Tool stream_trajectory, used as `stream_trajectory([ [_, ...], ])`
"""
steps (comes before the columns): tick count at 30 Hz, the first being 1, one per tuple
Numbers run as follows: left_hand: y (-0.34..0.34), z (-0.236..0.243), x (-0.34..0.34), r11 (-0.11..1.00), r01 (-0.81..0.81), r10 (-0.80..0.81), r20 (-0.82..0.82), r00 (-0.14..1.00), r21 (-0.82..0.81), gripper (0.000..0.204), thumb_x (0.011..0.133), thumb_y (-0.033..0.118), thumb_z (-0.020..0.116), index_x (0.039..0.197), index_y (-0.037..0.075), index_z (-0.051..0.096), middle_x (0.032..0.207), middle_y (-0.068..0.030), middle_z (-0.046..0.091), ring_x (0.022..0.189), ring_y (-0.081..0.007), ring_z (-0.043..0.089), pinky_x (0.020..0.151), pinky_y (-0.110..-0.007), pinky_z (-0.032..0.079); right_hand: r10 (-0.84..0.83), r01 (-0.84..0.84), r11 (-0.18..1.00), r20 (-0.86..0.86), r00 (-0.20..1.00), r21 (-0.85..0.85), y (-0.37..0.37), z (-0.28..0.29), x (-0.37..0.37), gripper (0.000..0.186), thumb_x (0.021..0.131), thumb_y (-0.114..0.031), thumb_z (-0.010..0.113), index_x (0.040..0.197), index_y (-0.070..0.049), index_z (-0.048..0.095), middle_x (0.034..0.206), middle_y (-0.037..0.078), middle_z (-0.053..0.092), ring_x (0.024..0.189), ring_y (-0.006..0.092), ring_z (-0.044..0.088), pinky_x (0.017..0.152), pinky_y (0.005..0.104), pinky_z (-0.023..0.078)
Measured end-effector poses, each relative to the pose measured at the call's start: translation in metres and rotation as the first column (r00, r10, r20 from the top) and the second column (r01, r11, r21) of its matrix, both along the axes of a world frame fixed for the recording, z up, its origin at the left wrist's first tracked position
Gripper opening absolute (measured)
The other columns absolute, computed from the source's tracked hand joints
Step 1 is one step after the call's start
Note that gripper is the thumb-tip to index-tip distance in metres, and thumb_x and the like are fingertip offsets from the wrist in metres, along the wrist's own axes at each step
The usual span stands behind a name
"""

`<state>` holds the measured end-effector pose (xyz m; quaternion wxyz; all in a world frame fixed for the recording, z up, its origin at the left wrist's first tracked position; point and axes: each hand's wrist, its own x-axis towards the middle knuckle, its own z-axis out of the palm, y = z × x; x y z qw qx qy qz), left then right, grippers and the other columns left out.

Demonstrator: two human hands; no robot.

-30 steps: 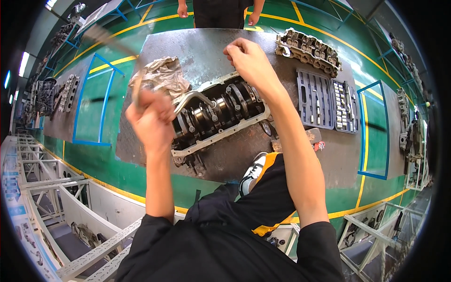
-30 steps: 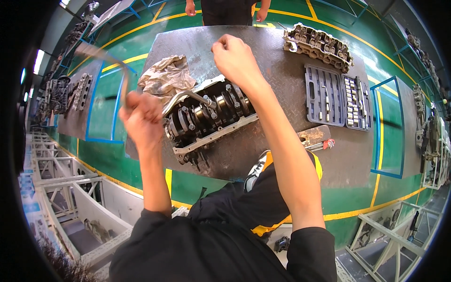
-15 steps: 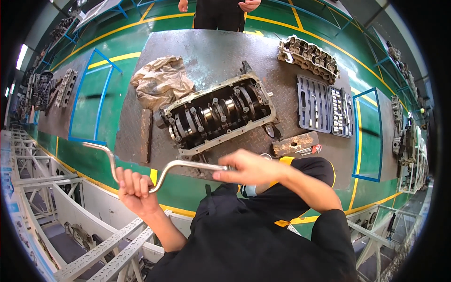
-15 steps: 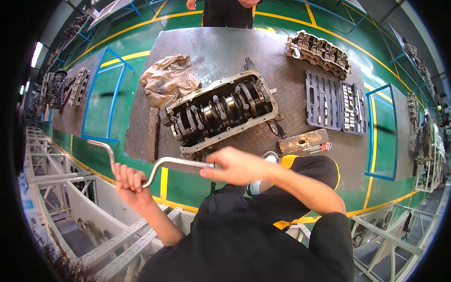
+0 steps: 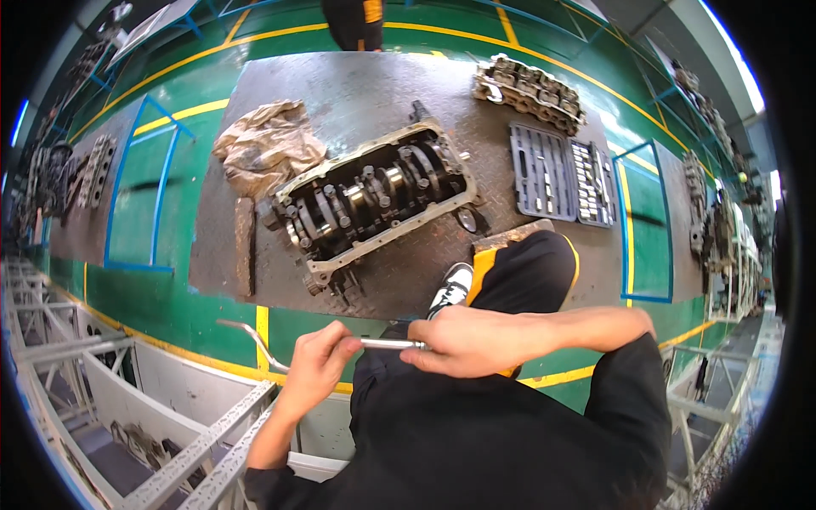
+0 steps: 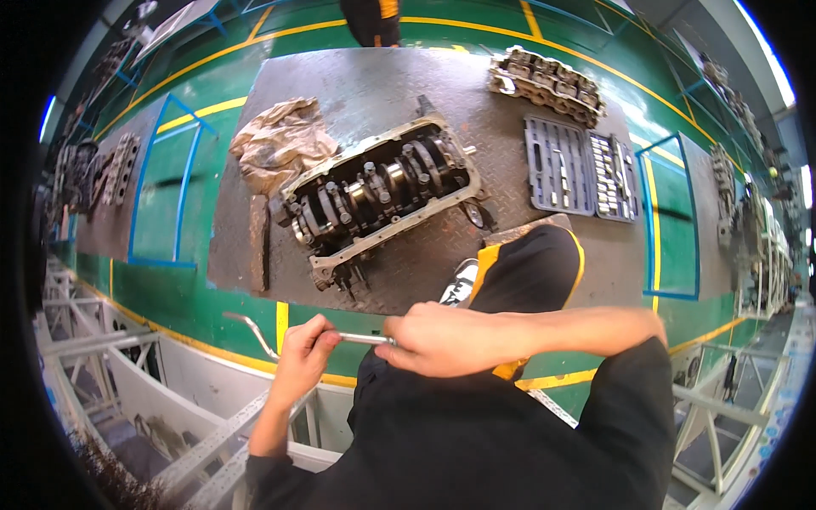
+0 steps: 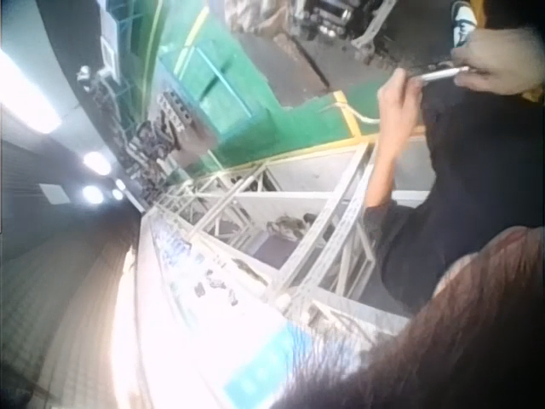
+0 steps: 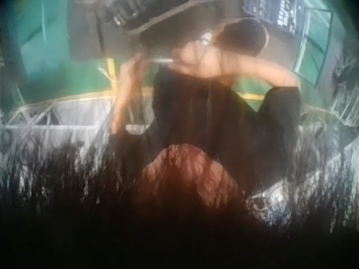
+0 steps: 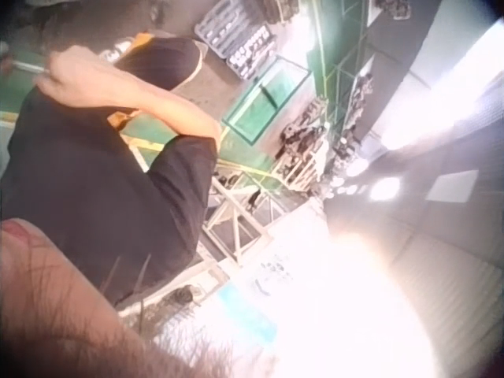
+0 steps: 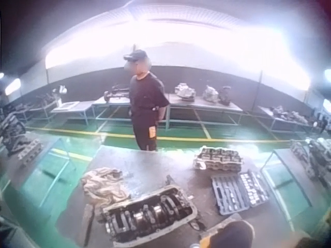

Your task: The person is using a socket wrench to tighten or loosen bolts on an engine block crankshaft.

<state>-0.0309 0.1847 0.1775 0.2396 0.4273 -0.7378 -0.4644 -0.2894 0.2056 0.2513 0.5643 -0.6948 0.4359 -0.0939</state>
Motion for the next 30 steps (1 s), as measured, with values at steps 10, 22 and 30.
stream_trajectory([
  [10, 0.042, 0.003, 0.096, 0.952, -0.292, 0.3, -0.1, 0.949, 0.088, 0.019, 0.085, 0.026, 0.066, 0.086, 0.009, 0.057, 0.062, 0.0045, 0.048, 0.05, -0.0085, 0.044, 0.044, -0.024, 0.031, 0.179, -0.202, 0.879, -0.093, 0.979, -0.432, 0.05, 0.019, -0.038, 0.031, 0.096, -0.025, 0.055, 0.08, 0.0, 0.046, 0.054, 0.012, 0.05, 0.045, 0.0286, 0.055, 0.042, 0.038, 0.045],
  [22, -0.024, -0.041, 0.176, 0.112, -0.919, 0.991, -0.105, 0.077, 0.377, 0.034, 0.095, 0.043, 0.058, 0.082, 0.014, 0.045, 0.057, 0.0066, 0.037, 0.043, -0.0054, 0.031, 0.037, -0.022, 0.024, -0.88, 0.981, 0.016, 0.469, -0.078, 0.192, 0.1, -0.076, -0.233, 0.048, 0.091, -0.017, 0.065, 0.131, 0.0, 0.047, 0.095, 0.01, 0.063, 0.076, 0.0154, 0.059, 0.066, 0.0272, 0.047],
  [30, 0.008, -0.074, 0.177, 0.151, -0.888, 0.952, 0.178, 0.248, 0.434, 0.034, 0.095, 0.041, 0.059, 0.077, 0.014, 0.047, 0.06, 0.0028, 0.042, 0.047, -0.0097, 0.036, 0.039, -0.023, 0.03, -0.984, 0.988, -0.152, -0.097, -0.151, 0.001, 0.111, -0.374, -0.409, 0.033, 0.084, -0.022, 0.071, 0.11, -0.003, 0.065, 0.088, 0.007, 0.068, 0.073, 0.0132, 0.062, 0.065, 0.027, 0.051],
])
